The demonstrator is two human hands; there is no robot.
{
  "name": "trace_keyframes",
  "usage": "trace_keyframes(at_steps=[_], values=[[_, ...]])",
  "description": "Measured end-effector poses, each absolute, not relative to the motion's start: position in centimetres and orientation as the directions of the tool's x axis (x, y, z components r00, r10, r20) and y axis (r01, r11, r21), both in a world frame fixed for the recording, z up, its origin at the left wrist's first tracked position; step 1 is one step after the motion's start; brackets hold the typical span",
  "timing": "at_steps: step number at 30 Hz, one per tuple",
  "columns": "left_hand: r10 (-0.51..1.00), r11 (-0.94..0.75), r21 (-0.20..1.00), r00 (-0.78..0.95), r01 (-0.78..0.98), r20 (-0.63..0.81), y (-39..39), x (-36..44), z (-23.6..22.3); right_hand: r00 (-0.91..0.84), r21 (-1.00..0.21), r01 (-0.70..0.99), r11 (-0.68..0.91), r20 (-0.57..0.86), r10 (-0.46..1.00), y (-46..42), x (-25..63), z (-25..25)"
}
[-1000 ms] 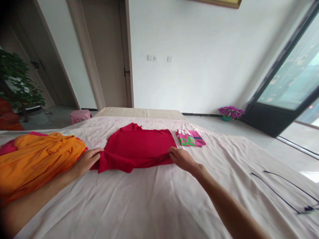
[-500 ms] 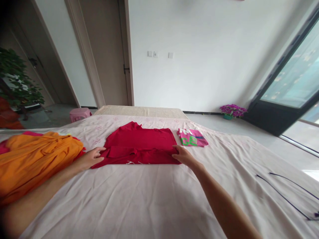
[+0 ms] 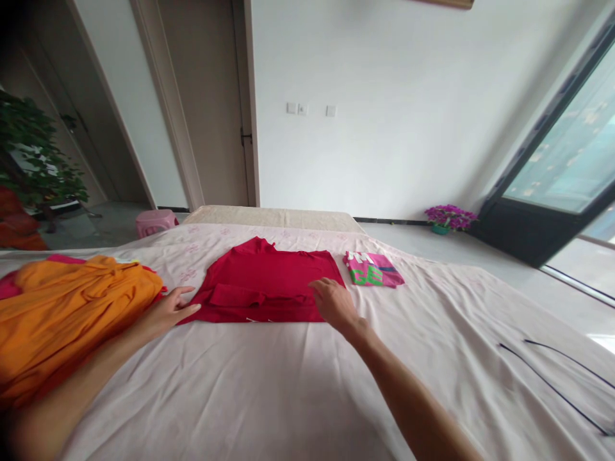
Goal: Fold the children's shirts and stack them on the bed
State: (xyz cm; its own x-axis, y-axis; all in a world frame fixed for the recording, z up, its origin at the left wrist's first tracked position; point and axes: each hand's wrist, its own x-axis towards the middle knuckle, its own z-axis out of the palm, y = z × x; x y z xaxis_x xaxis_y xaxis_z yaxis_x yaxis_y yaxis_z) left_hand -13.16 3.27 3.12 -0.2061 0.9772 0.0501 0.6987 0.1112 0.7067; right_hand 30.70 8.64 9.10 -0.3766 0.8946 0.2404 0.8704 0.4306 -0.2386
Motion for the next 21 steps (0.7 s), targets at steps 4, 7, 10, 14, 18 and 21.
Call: trace_keyframes(at_steps=[4,7,10,14,18,21], values=[[0.976,0.044,0.721,-0.184,0.691,0.117,2.8,-13.9,0.8,-0.677,-0.205,0.675,0.709,0.211,0.705,8.1,23.0,9.3],[0.963,0.03,0.683,-0.204,0.729,0.174,2.5,-14.0,0.2,-0.81,-0.073,0.57,0.819,0.119,0.574,9.3,18.4,9.0],[0.961,0.034,0.636,-0.2,0.771,0.191,2.4,-14.0,0.1,-0.806,-0.071,0.588,0.806,0.029,0.591,11.7,15.7,8.9],[0.957,0.063,0.582,-0.215,0.811,0.196,2.4,-14.1,0.4,-0.457,-0.24,0.853,0.464,0.09,0.885,15.0,15.3,9.4],[0.924,0.03,0.49,-0.211,0.871,0.319,2.1,-13.3,1.3,-0.323,-0.254,0.895,0.366,0.193,0.926,14.9,16.7,9.1],[0.865,-0.154,0.301,-0.019,0.941,0.501,1.7,-11.6,2.3,-0.543,-0.226,0.763,0.605,0.284,0.791,12.5,17.0,7.5]])
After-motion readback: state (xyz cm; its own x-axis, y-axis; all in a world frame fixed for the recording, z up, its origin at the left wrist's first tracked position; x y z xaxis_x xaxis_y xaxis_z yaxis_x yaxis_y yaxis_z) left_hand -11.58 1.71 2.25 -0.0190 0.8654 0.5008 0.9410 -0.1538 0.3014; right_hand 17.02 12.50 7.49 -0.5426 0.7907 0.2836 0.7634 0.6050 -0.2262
